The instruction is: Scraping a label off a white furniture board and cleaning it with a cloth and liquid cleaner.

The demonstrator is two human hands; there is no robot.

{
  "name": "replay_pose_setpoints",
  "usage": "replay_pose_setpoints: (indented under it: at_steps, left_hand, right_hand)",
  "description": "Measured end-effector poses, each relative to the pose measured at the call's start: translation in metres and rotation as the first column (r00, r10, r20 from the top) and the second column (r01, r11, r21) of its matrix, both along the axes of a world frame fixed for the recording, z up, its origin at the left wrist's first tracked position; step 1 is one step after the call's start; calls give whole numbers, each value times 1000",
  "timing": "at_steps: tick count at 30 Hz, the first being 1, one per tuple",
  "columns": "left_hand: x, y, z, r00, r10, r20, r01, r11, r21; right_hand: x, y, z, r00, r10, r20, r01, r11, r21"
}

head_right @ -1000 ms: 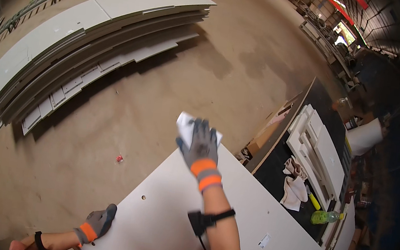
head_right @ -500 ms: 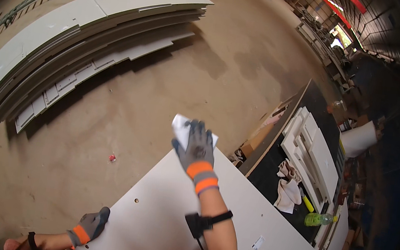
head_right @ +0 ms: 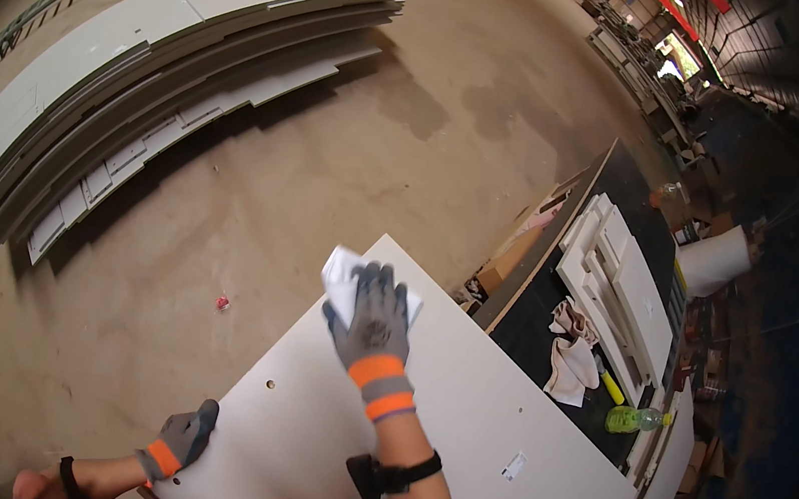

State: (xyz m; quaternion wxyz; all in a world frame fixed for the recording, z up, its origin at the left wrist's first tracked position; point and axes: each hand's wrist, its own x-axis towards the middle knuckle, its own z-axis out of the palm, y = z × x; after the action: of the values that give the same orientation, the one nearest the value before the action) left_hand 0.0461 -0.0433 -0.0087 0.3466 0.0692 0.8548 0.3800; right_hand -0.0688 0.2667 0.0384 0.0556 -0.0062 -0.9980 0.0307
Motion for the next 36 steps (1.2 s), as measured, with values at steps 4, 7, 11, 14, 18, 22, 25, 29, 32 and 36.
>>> replay_pose_setpoints:
  at_steps: [4, 7, 11, 14, 18, 22, 25, 29, 32, 36]
  left_hand:
    - [-8, -1, 7, 990, 79, 119, -74, 996, -46]
    - [-6, -1, 7, 995, 37, 96, -30, 997, -75]
    - [-1, -8, 1, 1000, -26, -4, 26, 994, -105]
    - [-4, 1, 11, 987, -104, -122, 103, 995, -13]
    - [1, 3, 1, 995, -37, -98, 31, 997, -70]
    - [-4, 6, 15, 961, 255, 108, -237, 959, -155]
    - [-1, 2, 8, 972, 226, 62, -217, 967, -132]
    - [-5, 7, 20, 957, 280, 69, -265, 948, -177]
    - [-5, 16, 25, 952, 295, 81, -273, 938, -211]
    - [-3, 13, 12, 944, 318, 92, -298, 937, -184]
  right_hand:
    - [78, -41, 2, 980, 151, 129, -131, 980, -149]
    - [56, -33, -1, 985, 158, 65, -149, 981, -126]
    - [-31, -19, -7, 998, 65, -5, -65, 998, 4]
    - [-79, 19, -14, 994, -79, -70, 80, 997, 13]
    - [-93, 35, -18, 986, -159, -53, 158, 987, -10]
    - [-36, -32, -2, 988, 117, 100, -118, 993, -3]
    - [35, -99, -22, 899, 430, 77, -431, 902, -12]
    - [34, -104, -1, 906, 415, 78, -400, 903, -158]
    - [-22, -44, -28, 996, 81, -40, -79, 995, 66]
    - [-52, 53, -18, 984, -173, -49, 173, 985, -8]
